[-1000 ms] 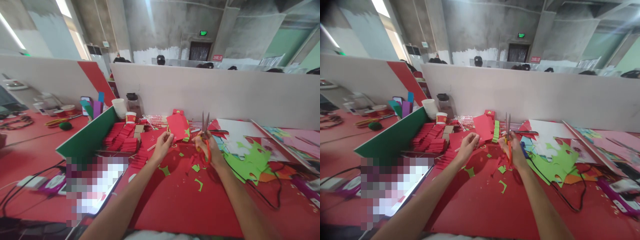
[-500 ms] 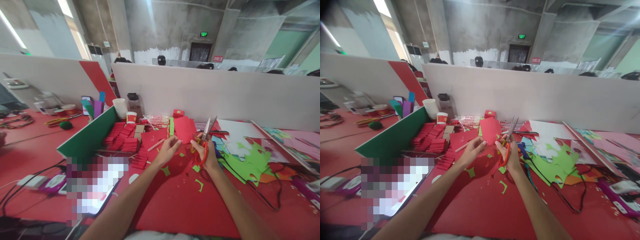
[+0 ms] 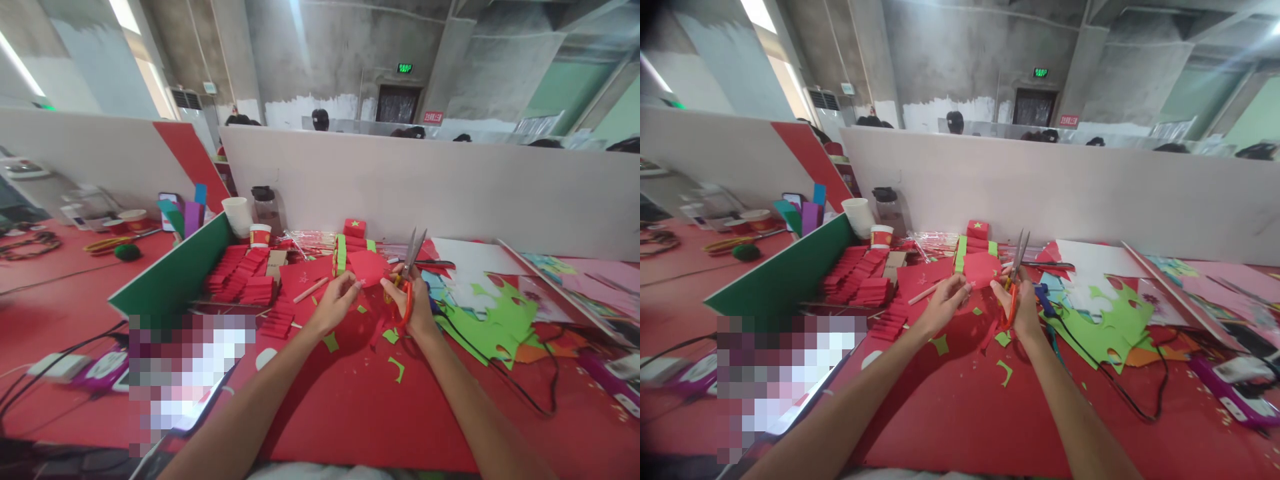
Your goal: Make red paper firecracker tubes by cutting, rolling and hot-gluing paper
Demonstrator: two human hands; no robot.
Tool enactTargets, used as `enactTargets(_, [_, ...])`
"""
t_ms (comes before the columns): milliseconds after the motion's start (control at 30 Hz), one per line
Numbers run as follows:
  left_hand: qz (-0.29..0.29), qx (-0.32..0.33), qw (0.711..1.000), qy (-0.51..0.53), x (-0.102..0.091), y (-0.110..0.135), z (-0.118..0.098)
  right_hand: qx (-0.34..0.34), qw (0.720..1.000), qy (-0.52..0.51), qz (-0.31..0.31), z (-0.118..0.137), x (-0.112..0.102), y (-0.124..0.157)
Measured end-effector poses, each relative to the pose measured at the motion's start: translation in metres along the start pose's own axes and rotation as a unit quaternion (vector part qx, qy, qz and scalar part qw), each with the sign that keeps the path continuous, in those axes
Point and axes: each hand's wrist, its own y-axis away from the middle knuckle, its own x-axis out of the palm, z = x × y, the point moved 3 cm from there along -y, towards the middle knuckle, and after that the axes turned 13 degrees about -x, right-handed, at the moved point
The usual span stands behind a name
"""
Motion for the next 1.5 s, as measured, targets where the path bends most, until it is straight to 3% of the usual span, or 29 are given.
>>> enactTargets(167, [-0.062, 0.011, 0.997, 0.032, -0.005, -0.002, 0.003, 0.037, 0.992, -0.033, 0.119, 0.014, -0.008, -0.003])
enactTargets(333, [-0.085, 0.020, 0.994, 0.066, -0.010, -0.002, 0.000, 0.085, 0.945, -0.018, 0.315, 0.019, -0.019, 0.007])
enactTargets(533, [-0.121, 0.027, 0.989, 0.085, -0.016, -0.003, 0.000, 0.147, 0.900, -0.036, 0.408, 0.001, -0.019, 0.024])
enactTargets(767, [-0.100, 0.051, 0.988, 0.106, -0.016, -0.001, -0.003, 0.167, 0.885, -0.068, 0.430, 0.015, -0.015, 0.025])
enactTargets(1133, [-0.071, 0.036, 0.994, 0.078, -0.013, -0.002, -0.007, 0.131, 0.910, -0.039, 0.392, 0.025, -0.009, 0.019])
enactTargets(1500, [-0.062, 0.033, 0.995, 0.064, -0.014, -0.006, -0.002, 0.139, 0.913, -0.050, 0.382, 0.018, -0.002, 0.021])
